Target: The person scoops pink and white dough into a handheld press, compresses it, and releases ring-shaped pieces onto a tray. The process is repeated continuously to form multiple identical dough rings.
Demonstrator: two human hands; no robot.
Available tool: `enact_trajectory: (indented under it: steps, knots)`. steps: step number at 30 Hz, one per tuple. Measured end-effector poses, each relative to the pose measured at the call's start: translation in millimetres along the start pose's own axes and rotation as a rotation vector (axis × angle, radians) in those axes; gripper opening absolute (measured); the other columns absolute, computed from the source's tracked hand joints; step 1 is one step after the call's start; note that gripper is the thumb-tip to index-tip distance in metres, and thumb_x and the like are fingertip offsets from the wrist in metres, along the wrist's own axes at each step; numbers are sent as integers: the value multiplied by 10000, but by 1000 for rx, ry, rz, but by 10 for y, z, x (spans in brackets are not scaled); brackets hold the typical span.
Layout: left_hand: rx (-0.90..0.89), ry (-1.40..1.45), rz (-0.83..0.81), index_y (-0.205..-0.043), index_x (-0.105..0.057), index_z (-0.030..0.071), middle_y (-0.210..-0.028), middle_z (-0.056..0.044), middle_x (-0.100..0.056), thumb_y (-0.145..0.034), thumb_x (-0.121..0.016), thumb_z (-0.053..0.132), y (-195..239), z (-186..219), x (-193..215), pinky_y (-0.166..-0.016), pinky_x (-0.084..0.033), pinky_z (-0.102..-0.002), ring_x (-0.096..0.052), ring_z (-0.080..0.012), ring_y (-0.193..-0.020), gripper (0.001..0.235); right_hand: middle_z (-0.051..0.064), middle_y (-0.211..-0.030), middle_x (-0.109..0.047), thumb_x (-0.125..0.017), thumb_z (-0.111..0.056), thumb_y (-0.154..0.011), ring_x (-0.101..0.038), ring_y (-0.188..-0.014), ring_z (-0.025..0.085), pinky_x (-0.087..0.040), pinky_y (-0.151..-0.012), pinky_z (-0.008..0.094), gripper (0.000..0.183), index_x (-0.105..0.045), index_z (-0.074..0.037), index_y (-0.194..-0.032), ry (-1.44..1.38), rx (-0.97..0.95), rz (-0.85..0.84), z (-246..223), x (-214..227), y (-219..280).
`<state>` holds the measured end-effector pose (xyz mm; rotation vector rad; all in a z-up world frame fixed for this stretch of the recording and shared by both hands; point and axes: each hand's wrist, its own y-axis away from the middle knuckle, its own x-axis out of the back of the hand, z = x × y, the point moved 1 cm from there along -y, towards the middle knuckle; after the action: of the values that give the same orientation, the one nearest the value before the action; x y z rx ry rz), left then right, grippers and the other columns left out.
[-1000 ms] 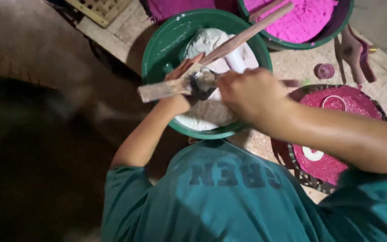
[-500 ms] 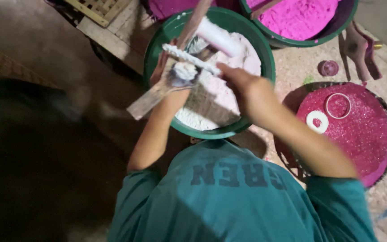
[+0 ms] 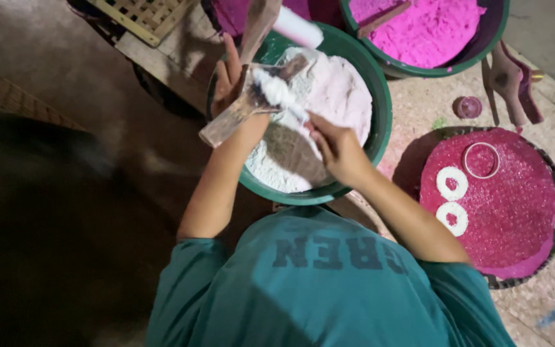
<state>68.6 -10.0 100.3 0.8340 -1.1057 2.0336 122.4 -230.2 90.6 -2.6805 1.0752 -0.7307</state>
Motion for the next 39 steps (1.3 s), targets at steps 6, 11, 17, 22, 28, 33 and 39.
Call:
enact_trajectory:
  steps: [6, 11, 17, 22, 28, 33, 39]
  knots:
    - [73, 896, -145, -1396, -518, 18, -1260, -110, -632, -907, -745, 109, 30, -614, -285, -954, -549, -386, -642, -254, -1129, 547, 172, -1071, -752, -631, -63, -1054, -726, -918, 197, -557, -819, 312, 296, -644, -24, -1348, 268, 2, -73, -209, 644, -6]
    - [212, 1526, -606, -1094, -625, -34, -921, -113, -655, -915, -705, 17, 287, -903, -169, -797, -533, -332, -640, -182, -816, 202, 177, -1064, -739, -654, -71, -1103, -737, -926, 275, -571, -866, 379, 311, -658, -29, -1411, 592, 240, -64, -672, 1459, -619]
    - [292, 1774, -657, -1195, -605, 14, -960, -56, -615, -889, -675, 62, 324, -532, 257, -772, -515, -283, -608, -135, -855, 317, 200, -1046, -731, -689, -85, -1095, -710, -921, 361, -557, -810, 407, 291, -674, -46, -1383, 669, 293, -146, -583, 1443, -729]
    - [379, 1875, -521, -1468, -508, 48, -1041, -25, -555, -881, -636, 60, 326, -228, 231, -764, -511, -256, -566, -97, -832, 601, 203, -1067, -730, -653, -49, -1122, -720, -875, 241, -571, -815, 374, 298, -635, 9, -1414, 401, 208, -18, -237, 1019, -677]
    - [391, 1734, -308, -1359, -513, 34, -1081, -34, -577, -916, -622, 59, 253, -256, -75, -808, -528, -278, -578, -110, -877, 457, 91, -975, -707, -614, -47, -1097, -617, -806, 130, -523, -729, 305, 285, -630, 27, -1372, 87, 100, -7, 320, 332, -477]
    - [468, 1673, -131, -1351, -576, 7, -981, -51, -557, -929, -640, 89, 190, -490, -97, -801, -528, -294, -592, -143, -865, 435, 60, -825, -532, -556, -147, -1118, -467, -685, 145, -393, -620, 319, 344, -650, -11, -1420, -359, -444, -78, 749, 268, -225]
    - [491, 1852, -608, -1226, -603, -56, -1056, -67, -613, -889, -661, 147, 555, 90, -290, -821, -517, -289, -621, -164, -912, 398, 231, -1540, -482, -451, -508, -1060, -512, -1375, 309, -404, -1162, 415, 713, -337, -66, -1609, -134, 37, -66, 514, 402, -198]
